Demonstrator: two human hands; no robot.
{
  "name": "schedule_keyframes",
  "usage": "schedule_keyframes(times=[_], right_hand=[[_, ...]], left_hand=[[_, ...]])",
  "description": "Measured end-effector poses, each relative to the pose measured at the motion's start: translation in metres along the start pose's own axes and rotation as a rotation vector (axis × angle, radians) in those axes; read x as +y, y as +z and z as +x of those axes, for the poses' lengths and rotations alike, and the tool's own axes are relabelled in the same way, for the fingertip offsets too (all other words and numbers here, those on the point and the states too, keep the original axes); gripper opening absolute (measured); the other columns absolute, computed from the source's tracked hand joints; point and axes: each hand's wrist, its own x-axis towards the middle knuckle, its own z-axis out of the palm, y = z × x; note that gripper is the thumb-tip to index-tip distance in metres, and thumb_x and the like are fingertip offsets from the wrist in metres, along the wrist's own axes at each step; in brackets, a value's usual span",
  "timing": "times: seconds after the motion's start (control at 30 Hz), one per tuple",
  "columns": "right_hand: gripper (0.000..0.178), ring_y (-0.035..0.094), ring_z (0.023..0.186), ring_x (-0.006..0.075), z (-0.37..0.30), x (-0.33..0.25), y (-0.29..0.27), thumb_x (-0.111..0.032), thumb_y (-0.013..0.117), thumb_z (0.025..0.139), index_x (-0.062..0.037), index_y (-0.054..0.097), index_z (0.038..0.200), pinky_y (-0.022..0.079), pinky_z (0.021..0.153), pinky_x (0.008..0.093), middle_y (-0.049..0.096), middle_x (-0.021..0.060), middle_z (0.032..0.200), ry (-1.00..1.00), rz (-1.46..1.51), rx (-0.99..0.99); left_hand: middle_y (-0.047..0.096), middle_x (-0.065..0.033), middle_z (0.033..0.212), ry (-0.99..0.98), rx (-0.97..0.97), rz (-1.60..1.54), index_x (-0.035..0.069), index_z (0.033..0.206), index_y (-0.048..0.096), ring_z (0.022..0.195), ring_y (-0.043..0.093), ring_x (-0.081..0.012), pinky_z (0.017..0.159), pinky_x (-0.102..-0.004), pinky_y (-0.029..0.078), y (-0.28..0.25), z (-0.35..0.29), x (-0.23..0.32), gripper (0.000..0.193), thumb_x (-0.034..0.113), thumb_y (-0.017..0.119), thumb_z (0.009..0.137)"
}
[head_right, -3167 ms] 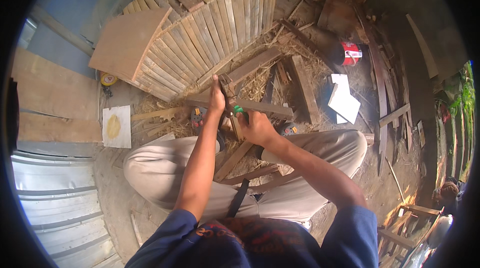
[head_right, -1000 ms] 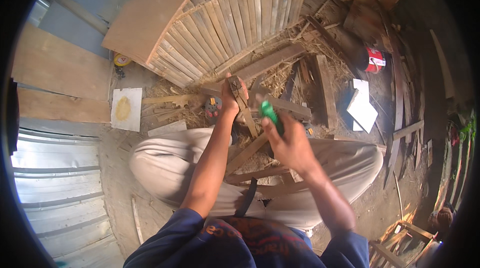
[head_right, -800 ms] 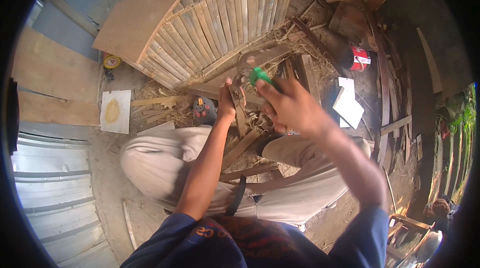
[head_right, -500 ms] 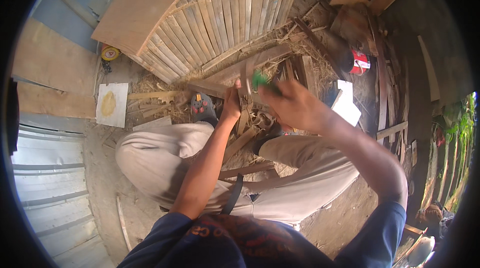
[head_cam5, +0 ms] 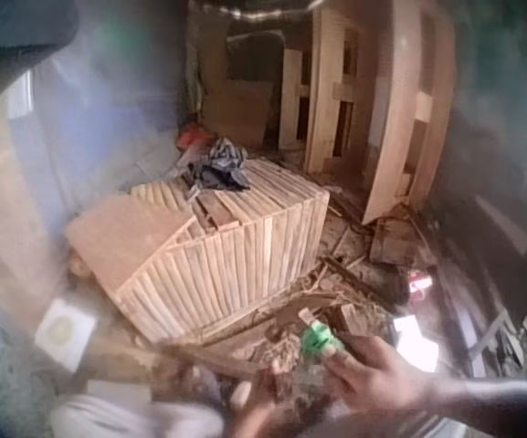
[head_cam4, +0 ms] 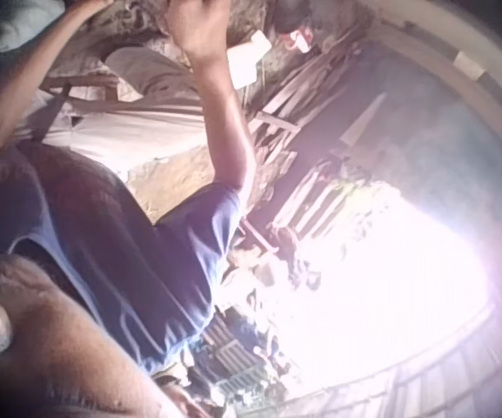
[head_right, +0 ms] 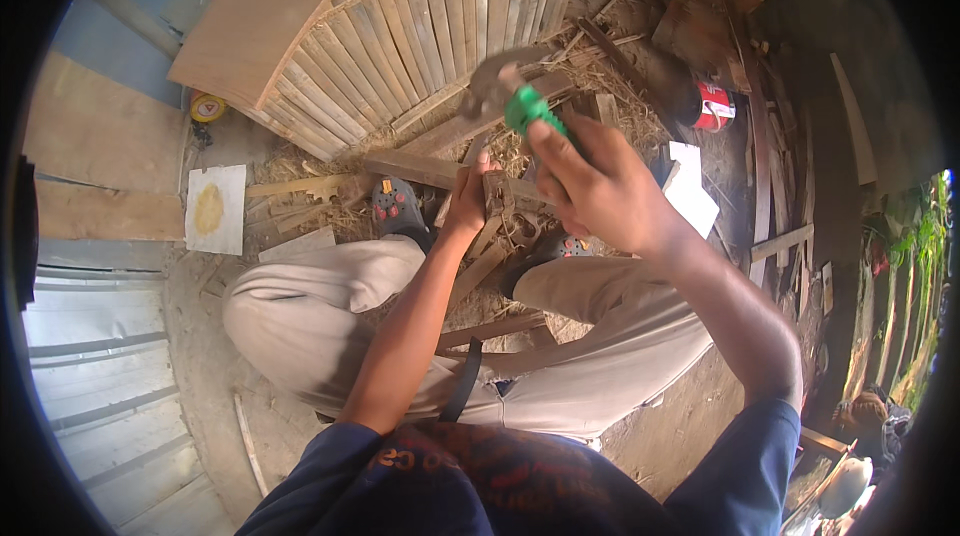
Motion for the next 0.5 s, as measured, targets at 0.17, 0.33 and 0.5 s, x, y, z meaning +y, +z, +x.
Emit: schedule_keyframes(times=[0.17, 0.33, 0.5], right_hand=[[0.040, 0.044, 0.046, 0.0069, -0.001, -0.014, -0.002, -0.038, 0.049, 0.108, 0.0009, 0.056, 0.100, 0.038, 0.042, 0.0263, 0.050, -0.0011, 0.066, 0.308, -0.276, -0.233], [0.035, 0.046, 0.045, 0.0075, -0.017, 0.008, -0.002, -0.035, 0.051, 0.107, -0.0014, 0.053, 0.099, 0.039, 0.042, 0.0262, 0.051, -0.0001, 0.065, 0.138, -0.035, -0.005], [0.032, 0.050, 0.044, 0.0116, -0.026, 0.072, 0.037, -0.033, 0.056, 0.104, -0.0006, 0.056, 0.101, 0.043, 0.043, 0.0277, 0.051, 0.0029, 0.060, 0.318, 0.103, -0.006]], left_hand=[[0.061, -0.0067, 0.095, 0.071, 0.132, -0.105, -0.005, 0.105, 0.065, 0.090, 0.056, -0.0148, 0.085, -0.0304, 0.045, 0.012, -0.003, -0.006, 0.065, 0.059, 0.055, 0.100], [0.057, 0.0029, 0.070, 0.209, -0.045, -0.156, 0.006, 0.078, 0.063, 0.064, 0.051, -0.0082, 0.061, -0.0264, 0.041, -0.008, 0.006, 0.009, 0.055, 0.050, 0.048, 0.105], [0.055, -0.0069, 0.058, 0.206, 0.081, -0.260, 0.006, 0.071, 0.058, 0.046, 0.054, -0.0213, 0.047, -0.0344, 0.047, -0.045, 0.027, 0.014, 0.061, 0.053, 0.040, 0.106]])
